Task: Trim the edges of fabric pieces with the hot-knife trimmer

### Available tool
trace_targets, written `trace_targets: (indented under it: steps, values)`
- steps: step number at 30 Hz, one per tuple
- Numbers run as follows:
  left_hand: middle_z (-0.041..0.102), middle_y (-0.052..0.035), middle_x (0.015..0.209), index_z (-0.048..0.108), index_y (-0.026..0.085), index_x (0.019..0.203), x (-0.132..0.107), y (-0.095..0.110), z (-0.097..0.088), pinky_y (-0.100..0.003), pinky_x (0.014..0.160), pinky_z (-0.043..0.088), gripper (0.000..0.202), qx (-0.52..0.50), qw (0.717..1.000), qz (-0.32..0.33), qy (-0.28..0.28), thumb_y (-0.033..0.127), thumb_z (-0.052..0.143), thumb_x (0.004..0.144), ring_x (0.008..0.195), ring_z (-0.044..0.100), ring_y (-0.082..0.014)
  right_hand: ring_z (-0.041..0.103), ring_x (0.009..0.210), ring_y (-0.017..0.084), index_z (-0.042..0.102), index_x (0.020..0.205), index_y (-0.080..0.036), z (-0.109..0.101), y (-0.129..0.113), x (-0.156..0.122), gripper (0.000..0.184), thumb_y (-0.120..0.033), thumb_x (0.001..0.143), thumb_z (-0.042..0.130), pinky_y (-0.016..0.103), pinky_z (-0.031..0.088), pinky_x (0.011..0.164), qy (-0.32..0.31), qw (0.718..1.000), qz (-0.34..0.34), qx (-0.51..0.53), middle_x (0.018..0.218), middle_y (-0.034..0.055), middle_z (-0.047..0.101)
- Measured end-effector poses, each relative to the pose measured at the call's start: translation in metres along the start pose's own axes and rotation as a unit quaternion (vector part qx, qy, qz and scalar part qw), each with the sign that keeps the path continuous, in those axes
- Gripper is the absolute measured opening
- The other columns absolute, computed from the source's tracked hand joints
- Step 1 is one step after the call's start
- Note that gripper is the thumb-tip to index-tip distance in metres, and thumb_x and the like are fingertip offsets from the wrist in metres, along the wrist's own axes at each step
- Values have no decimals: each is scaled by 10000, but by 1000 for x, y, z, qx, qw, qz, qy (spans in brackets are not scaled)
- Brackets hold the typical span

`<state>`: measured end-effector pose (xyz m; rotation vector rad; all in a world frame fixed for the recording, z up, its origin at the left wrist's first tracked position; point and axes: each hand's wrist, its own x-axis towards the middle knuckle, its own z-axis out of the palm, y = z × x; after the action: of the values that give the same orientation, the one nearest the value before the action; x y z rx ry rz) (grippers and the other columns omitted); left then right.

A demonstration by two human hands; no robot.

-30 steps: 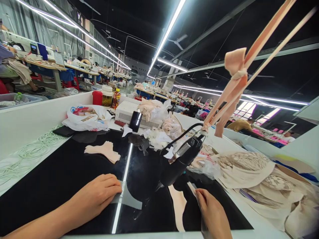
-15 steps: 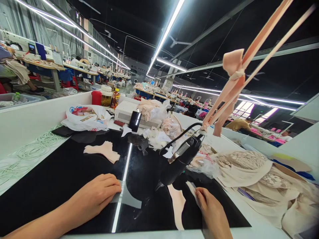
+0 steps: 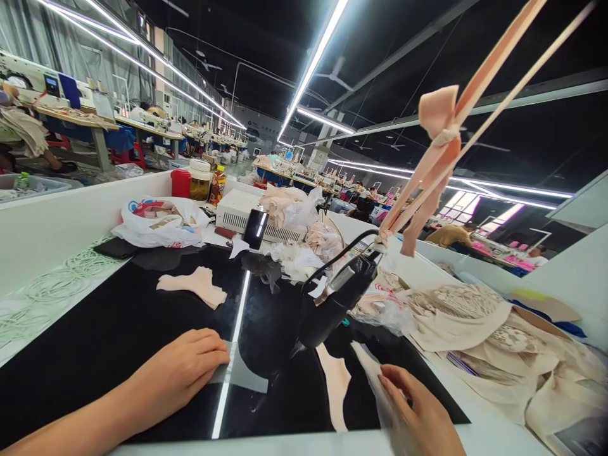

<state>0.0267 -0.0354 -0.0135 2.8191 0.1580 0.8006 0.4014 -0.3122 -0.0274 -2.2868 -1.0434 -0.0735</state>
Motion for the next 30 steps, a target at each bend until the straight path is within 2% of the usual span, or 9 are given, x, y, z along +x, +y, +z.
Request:
trace_targets:
  steps: [5, 8, 11, 15, 18, 21, 27, 30]
  values:
    - [687, 19, 1088, 646, 234, 1083, -1, 0, 1, -243, 931, 478, 268, 3, 1000, -10, -17, 113, 422, 1002, 1044, 620, -134, 671, 935, 297, 731, 954, -252, 1, -2, -18, 593, -783, 802, 517, 416, 511, 864, -17, 1000, -13, -16, 994, 88, 727]
    - [690, 20, 1086, 649, 237, 1084, -2, -1, 1, -246, 934, 479, 269, 8, 1000, -11, -19, 116, 423, 1002, 1044, 623, -135, 651, 840, 312, 736, 852, -255, 7, -7, -22, 682, -859, 787, 425, 462, 487, 825, -21, 999, -30, -22, 899, 103, 713]
    - [694, 17, 1073, 655, 234, 1073, -2, -1, 1, -242, 923, 486, 265, 9, 1000, -7, -8, 121, 427, 1000, 1038, 631, -135, 635, 811, 311, 719, 796, -253, 9, -12, -22, 651, -803, 840, 374, 467, 473, 817, -18, 999, -27, -22, 871, 114, 701]
    - [699, 15, 1058, 662, 229, 1063, 0, 0, -1, -240, 913, 494, 260, 12, 1000, -1, 2, 121, 436, 994, 1020, 640, -133, 636, 798, 294, 701, 793, -249, 4, -14, -22, 515, -697, 831, 451, 429, 478, 793, -20, 1000, 7, 6, 844, 93, 698]
    - [703, 13, 1051, 668, 228, 1055, 0, 1, -2, -240, 909, 499, 265, 11, 1000, -2, 6, 120, 435, 990, 1015, 641, -136, 659, 781, 256, 714, 824, -246, -3, -10, -19, 447, -656, 809, 536, 344, 509, 716, -25, 997, 52, 50, 871, 72, 726]
    - [705, 13, 1064, 669, 231, 1065, 0, 1, -2, -239, 914, 501, 266, 10, 1000, 0, 1, 121, 440, 988, 1032, 638, -138, 686, 814, 251, 739, 861, -236, -12, -6, -13, 489, -693, 725, 633, 289, 531, 656, -21, 988, 108, 111, 915, 61, 751]
    - [706, 11, 1095, 669, 239, 1098, -1, -3, -1, -237, 943, 503, 262, 12, 1000, 0, 1, 129, 460, 986, 1061, 637, -140, 687, 968, 265, 742, 991, -207, -28, -16, -7, 637, -753, 665, 707, 312, 578, 796, 14, 947, 178, 268, 1072, 83, 739]
    - [709, 6, 1094, 675, 238, 1099, 0, -3, -3, -228, 949, 504, 268, 4, 1000, 3, 12, 124, 463, 981, 1063, 638, -138, 682, 919, 258, 733, 989, -206, -33, -26, -8, 663, -762, 629, 741, 322, 588, 774, 19, 927, 193, 322, 1075, 95, 733]
